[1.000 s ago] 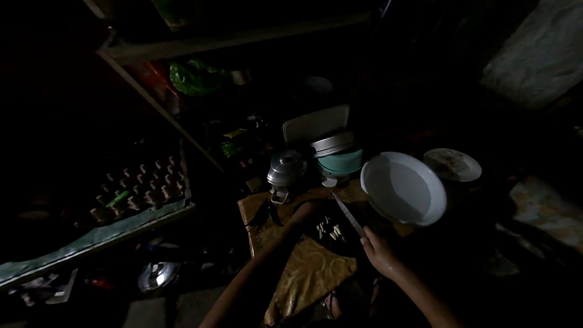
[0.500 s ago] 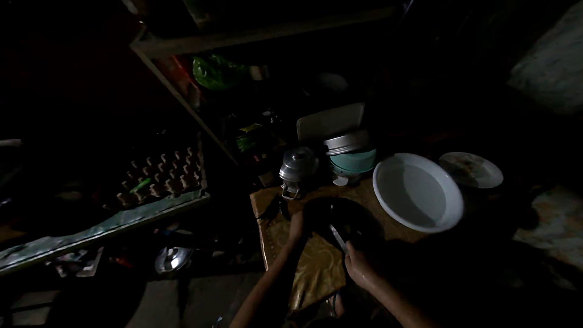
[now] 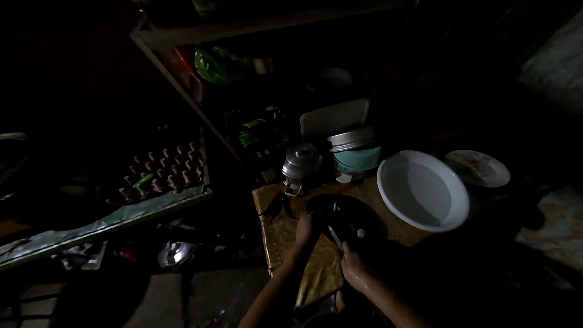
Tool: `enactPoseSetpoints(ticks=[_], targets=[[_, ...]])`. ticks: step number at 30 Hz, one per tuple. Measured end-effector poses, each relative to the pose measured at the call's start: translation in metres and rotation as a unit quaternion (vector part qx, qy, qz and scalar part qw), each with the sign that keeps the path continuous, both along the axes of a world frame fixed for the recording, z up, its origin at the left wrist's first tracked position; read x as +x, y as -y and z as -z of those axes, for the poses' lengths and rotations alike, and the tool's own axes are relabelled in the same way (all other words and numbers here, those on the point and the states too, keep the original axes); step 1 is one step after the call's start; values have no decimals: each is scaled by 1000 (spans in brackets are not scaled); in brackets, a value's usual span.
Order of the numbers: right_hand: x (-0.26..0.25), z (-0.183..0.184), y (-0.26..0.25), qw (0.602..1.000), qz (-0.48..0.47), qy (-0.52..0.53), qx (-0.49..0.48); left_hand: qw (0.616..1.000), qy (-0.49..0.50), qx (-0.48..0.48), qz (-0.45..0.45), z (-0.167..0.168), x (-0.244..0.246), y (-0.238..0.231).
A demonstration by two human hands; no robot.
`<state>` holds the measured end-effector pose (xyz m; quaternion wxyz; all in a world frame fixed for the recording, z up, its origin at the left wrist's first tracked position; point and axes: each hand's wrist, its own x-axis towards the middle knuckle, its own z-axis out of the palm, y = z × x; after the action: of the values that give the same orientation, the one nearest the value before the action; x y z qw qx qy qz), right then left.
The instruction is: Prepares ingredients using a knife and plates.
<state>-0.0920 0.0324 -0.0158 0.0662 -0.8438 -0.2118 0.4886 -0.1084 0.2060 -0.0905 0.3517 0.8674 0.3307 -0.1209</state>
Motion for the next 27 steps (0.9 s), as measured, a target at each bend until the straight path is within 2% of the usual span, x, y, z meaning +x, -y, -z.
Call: enactPoseSetpoints(ticks=[7, 13, 19, 23, 27], targets=[[-2, 2, -4, 1000, -11, 11, 10, 999, 35, 4, -7, 4, -3, 2], [3, 20, -18, 999, -32, 28, 22, 999, 44, -4, -5, 7, -4, 0], [7, 13, 6, 1000, 4, 10, 26, 999, 22, 1, -31, 7, -2, 2], [21, -3, 10, 1000, 11, 16, 14, 1000, -8, -17, -7, 0, 6, 10], [29, -13, 33, 996, -3, 85, 18, 1000, 5, -7, -18, -14, 5, 3]])
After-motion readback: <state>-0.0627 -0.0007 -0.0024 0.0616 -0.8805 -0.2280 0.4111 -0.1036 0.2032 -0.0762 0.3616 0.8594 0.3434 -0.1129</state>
